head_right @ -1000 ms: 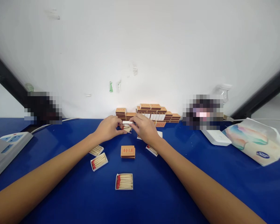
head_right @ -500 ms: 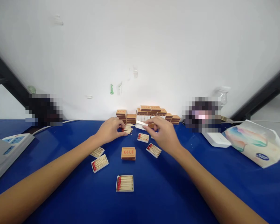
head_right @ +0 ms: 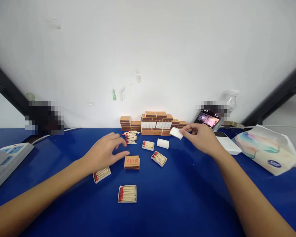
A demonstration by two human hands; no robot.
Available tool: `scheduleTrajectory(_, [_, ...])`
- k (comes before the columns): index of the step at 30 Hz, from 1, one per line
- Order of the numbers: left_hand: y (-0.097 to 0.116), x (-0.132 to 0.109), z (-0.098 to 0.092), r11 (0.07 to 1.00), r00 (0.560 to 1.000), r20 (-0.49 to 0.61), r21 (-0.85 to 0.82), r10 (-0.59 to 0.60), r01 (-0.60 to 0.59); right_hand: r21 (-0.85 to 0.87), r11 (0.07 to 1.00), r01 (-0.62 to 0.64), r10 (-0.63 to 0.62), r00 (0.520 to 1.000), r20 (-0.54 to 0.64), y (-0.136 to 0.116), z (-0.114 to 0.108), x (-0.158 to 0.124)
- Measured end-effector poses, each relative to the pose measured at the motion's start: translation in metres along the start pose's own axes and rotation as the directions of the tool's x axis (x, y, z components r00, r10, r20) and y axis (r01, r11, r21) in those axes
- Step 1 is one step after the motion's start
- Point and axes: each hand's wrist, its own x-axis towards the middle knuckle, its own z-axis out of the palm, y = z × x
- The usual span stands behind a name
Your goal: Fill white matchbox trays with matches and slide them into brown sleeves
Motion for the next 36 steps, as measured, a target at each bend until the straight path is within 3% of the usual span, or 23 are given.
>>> scheduleTrajectory(4, [-0.004, -0.032, 0.0, 0.999, 0.997, -0.074, -0.045, 0.019, -0.022, -0.003, 1.0, -0.005, 0.005, 1.0, 0.003, -0.012, 0.01, -0.003])
scheduleTrajectory(10, [-0.006, -0.042, 0.004, 0.998, 0.976, -0.211, -0.021, 0.051, -0.056, -0.03, 0.999, 0.014, -0.016, 0.998, -0.065, -0.033, 0.024, -0.012])
scheduleTrajectory(14, [0.006, -0.045, 0.008, 0.969, 0.957, -0.163, 0.093, 0.24, -0.228, -0.135, 0.99, 0.031, -0.046, 0.993, -0.112, -0.019, 0.013, -0.008])
scheduleTrajectory(17, [0.01, -0.046, 0.008, 0.924, 0.925, -0.107, 0.16, 0.365, -0.346, -0.319, 0.948, 0.01, -0.031, 0.998, -0.061, -0.003, 0.002, -0.003])
scheduleTrajectory(24, [0.006, -0.045, 0.009, 0.876, 0.884, -0.129, 0.256, 0.449, -0.408, -0.513, 0.858, 0.008, 0.037, 0.996, 0.076, 0.019, 0.011, -0.005])
scheduleTrajectory(28, [0.009, -0.046, 0.009, 0.866, 0.879, -0.114, 0.268, 0.463, -0.421, -0.509, 0.858, 0.069, -0.02, 0.995, 0.101, 0.016, 0.019, -0.007])
scheduleTrajectory(36, [0.011, -0.046, 0.006, 0.855, 0.868, -0.118, 0.281, 0.482, -0.436, -0.312, 0.905, 0.29, -0.271, 0.957, 0.106, -0.027, 0.04, -0.018])
